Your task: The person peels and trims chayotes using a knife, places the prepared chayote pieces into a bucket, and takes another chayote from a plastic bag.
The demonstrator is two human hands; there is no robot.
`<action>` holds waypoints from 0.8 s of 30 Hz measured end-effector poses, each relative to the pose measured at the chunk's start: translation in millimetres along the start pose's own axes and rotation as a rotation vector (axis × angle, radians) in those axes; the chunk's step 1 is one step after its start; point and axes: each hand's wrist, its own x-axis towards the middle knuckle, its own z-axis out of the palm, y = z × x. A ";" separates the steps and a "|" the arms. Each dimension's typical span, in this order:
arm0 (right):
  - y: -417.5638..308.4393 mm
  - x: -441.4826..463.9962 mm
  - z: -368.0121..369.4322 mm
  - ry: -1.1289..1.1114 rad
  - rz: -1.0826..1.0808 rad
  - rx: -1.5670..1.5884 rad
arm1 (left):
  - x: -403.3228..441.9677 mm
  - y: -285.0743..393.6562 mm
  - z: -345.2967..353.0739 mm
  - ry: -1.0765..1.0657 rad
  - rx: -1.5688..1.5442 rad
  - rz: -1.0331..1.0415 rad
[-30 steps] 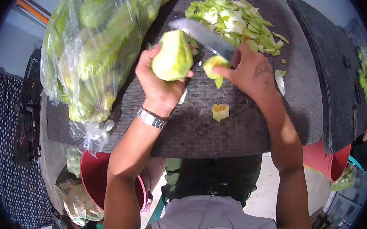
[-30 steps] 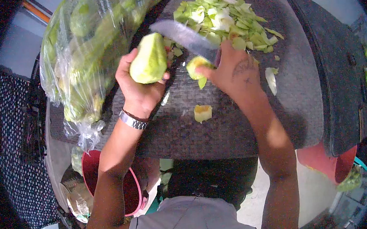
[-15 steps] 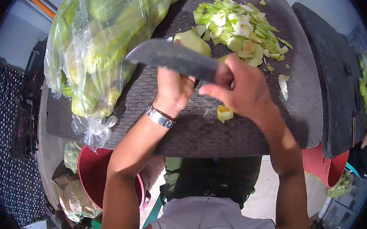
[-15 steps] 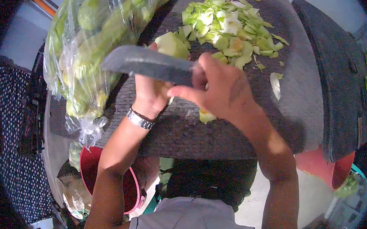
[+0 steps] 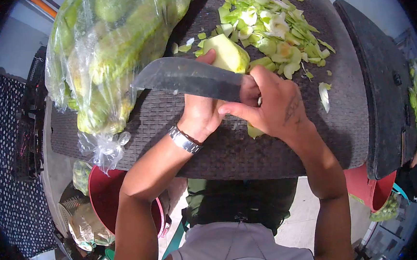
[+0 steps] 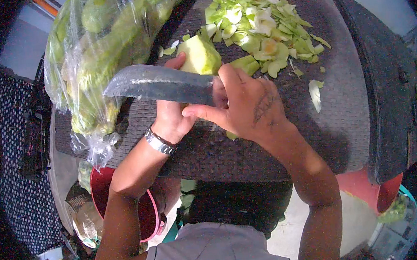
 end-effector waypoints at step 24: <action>13.9 9.4 -15.7 -0.035 0.146 0.056 | 7.1 1.6 0.3 0.110 0.001 0.105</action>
